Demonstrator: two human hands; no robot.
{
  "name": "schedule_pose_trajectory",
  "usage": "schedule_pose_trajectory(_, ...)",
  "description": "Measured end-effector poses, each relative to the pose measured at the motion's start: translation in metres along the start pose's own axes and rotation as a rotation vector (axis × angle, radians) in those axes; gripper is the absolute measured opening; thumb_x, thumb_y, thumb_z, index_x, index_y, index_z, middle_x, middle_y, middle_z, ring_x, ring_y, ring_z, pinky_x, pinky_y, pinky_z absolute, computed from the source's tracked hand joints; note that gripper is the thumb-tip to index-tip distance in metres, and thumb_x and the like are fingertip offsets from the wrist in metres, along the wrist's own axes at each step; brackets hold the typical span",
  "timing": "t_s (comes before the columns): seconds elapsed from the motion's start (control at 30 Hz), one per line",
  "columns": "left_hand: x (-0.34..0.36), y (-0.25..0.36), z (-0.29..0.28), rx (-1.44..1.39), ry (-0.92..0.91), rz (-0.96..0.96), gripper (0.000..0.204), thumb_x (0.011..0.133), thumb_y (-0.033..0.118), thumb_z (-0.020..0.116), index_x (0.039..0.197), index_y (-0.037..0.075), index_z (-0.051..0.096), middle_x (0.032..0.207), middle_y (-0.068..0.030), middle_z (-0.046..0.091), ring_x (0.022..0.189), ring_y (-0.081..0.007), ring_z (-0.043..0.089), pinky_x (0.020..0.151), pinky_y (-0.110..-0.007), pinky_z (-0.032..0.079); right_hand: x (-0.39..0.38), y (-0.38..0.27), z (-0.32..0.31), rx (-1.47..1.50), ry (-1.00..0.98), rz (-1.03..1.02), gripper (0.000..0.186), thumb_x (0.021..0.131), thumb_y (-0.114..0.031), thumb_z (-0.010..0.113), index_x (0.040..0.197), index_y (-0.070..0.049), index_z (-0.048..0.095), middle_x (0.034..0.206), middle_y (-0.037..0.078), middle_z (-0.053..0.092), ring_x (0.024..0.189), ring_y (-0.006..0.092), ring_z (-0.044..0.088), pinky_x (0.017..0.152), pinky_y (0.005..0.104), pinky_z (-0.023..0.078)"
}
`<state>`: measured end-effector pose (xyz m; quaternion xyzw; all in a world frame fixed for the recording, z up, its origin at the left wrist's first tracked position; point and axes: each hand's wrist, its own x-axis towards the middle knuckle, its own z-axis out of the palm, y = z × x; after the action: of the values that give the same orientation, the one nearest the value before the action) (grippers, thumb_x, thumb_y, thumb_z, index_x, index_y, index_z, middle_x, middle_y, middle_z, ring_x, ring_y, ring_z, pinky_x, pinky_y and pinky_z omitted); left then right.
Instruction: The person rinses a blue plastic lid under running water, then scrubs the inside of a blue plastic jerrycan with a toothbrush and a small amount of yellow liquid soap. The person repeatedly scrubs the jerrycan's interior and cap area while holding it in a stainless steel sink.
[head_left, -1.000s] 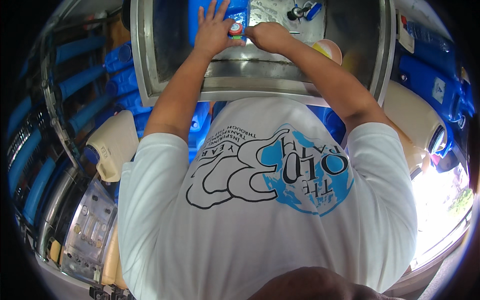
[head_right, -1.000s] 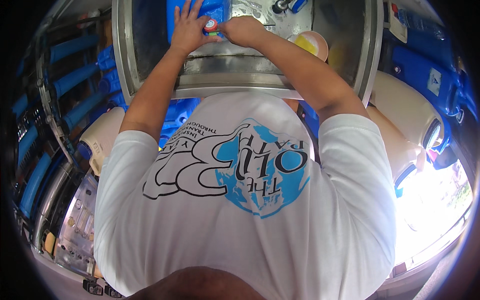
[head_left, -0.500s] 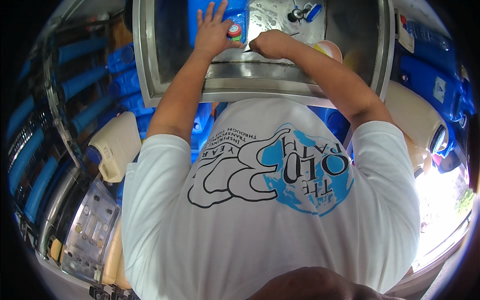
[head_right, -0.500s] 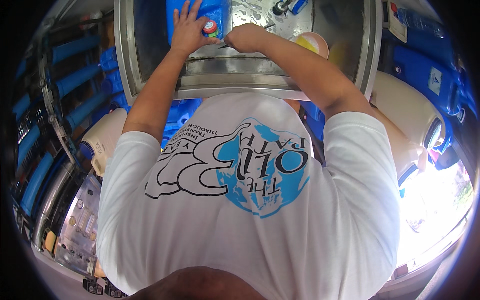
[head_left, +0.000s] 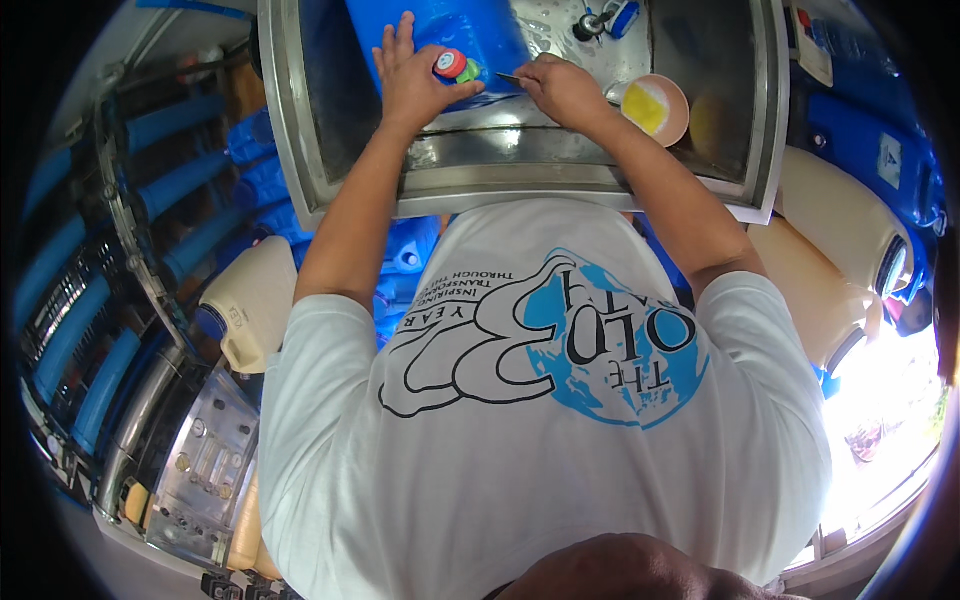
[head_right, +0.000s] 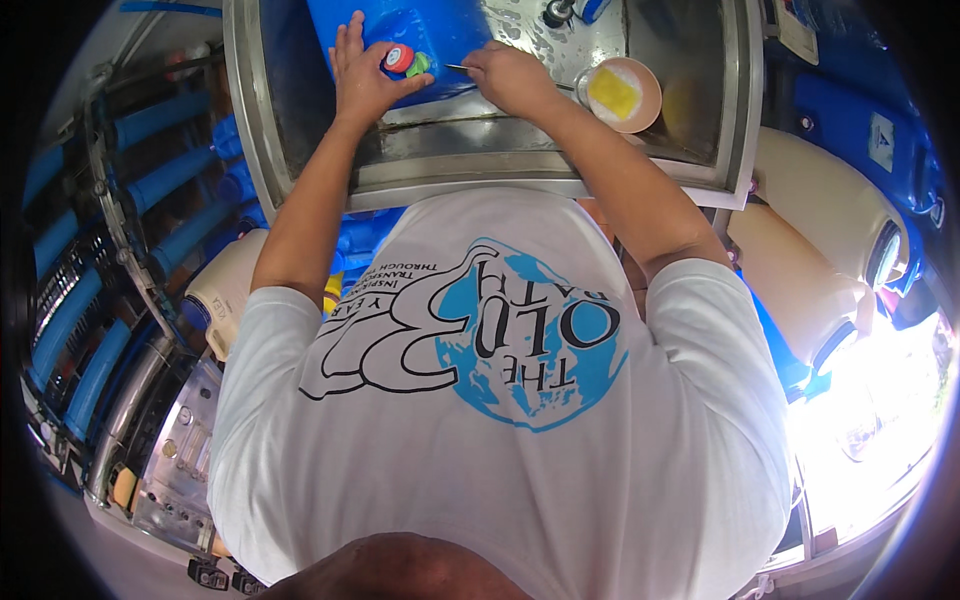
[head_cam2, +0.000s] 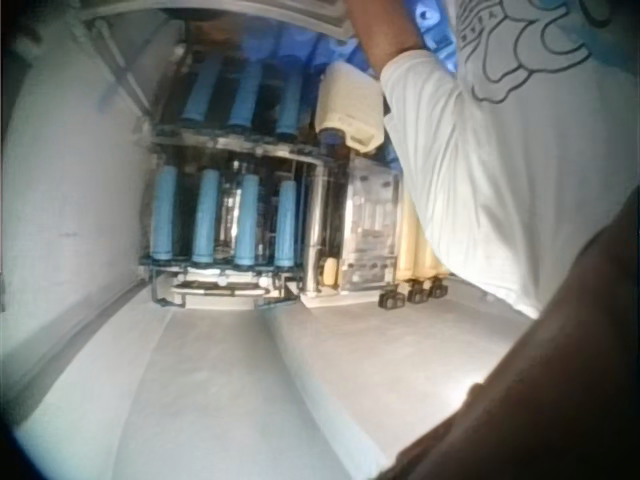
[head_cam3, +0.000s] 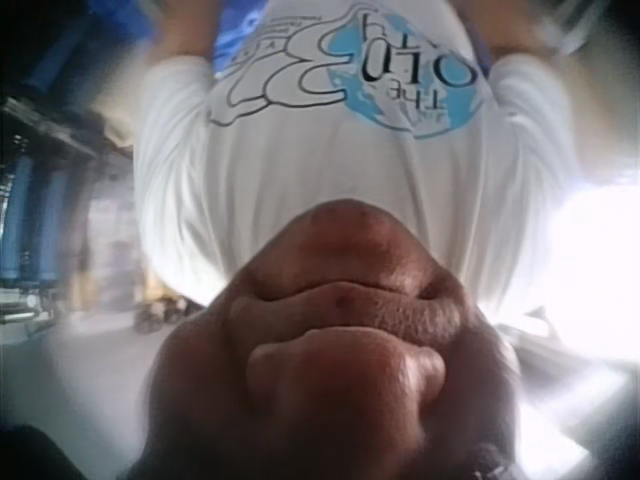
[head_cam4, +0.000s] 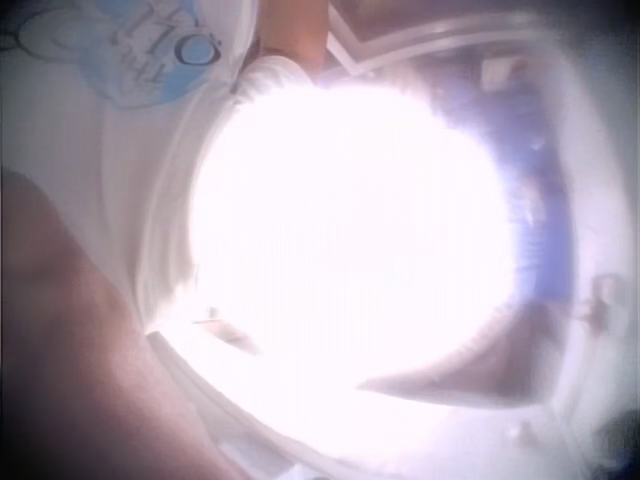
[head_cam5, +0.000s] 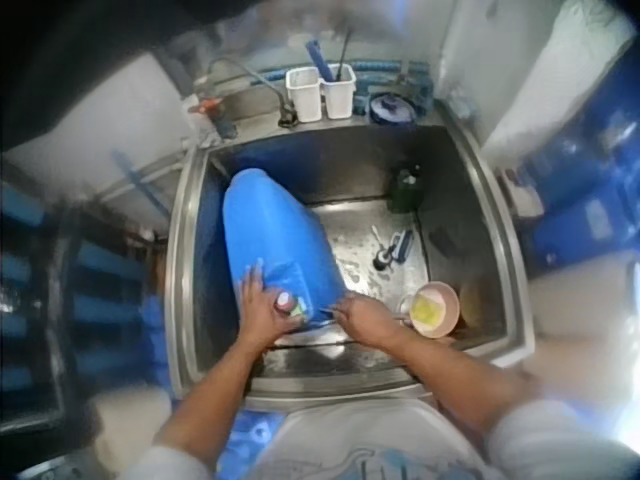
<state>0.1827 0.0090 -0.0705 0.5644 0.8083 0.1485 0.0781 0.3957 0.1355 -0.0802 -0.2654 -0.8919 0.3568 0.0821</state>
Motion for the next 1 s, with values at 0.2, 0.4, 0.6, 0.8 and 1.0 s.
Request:
schedule_pose_trajectory(0.2, -0.007, 0.001, 0.014, -0.261, 0.054, 0.011, 0.072, 0.055, 0.058, 0.092, 0.103, 0.008, 0.072, 0.161, -0.0255, 0.019, 0.146, -0.0484, 0.019, 0.119, -0.055, 0.022, 0.012, -0.041, -0.008, -0.045, 0.071, 0.075, 0.017, 0.094, -0.024, 0.059, 0.103, -0.014, 0.069, 0.098, 0.012, 0.067, 0.087, 0.0356, 0.067, 0.075, 0.0482, 0.054)
schedule_pose_trajectory(0.4, -0.01, -0.001, 0.016, -0.264, 0.06, 0.045, 0.065, 0.056, 0.052, 0.094, 0.1, 0.009, 0.071, 0.161, -0.0274, 0.018, 0.147, -0.0467, 0.021, 0.118, -0.052, 0.026, 0.004, -0.052, -0.009, -0.095, -0.002, 0.05, 0.017, 0.093, -0.023, 0.057, 0.103, -0.014, 0.067, 0.097, 0.011, 0.067, 0.086, 0.0355, 0.067, 0.072, 0.0487, 0.054)
schedule_pose_trajectory(0.6, -0.001, 0.0, 0.02, -0.3, 0.068, 0.055, 0.067, 0.055, 0.055, 0.092, 0.099, 0.008, 0.072, 0.16, -0.0259, 0.022, 0.146, -0.0496, 0.019, 0.118, -0.058, 0.023, 0.006, -0.042, -0.015, 0.001, -0.031, -0.026, 0.017, 0.093, -0.024, 0.058, 0.103, -0.014, 0.067, 0.099, 0.011, 0.067, 0.09, 0.0358, 0.066, 0.075, 0.0481, 0.054)
schedule_pose_trajectory(0.8, -0.001, 0.032, -0.011, -0.029, 0.0, 0.017, 0.065, 0.056, 0.057, 0.089, 0.097, 0.009, 0.074, 0.158, -0.0241, 0.029, 0.145, -0.0521, 0.021, 0.115, -0.067, 0.018, 0.012, -0.007, -0.06, 0.208, 0.05, 0.172, 0.019, 0.091, -0.021, 0.061, 0.104, -0.009, 0.069, 0.101, 0.016, 0.071, 0.095, 0.038, 0.066, 0.084, 0.0452, 0.052)
schedule_pose_trajectory(1.0, 0.009, 0.065, -0.004, -0.029, -0.096, 0.107, 0.061, 0.06, 0.059, 0.086, 0.095, 0.01, 0.077, 0.161, -0.0211, 0.026, 0.146, -0.0527, 0.019, 0.116, -0.067, 0.013, 0.004, 0.126, -0.229, -0.63, 0.406, 0.528, 0.027, 0.089, -0.022, 0.061, 0.113, -0.012, 0.068, 0.105, 0.018, 0.071, 0.099, 0.0363, 0.068, 0.085, 0.0486, 0.054)
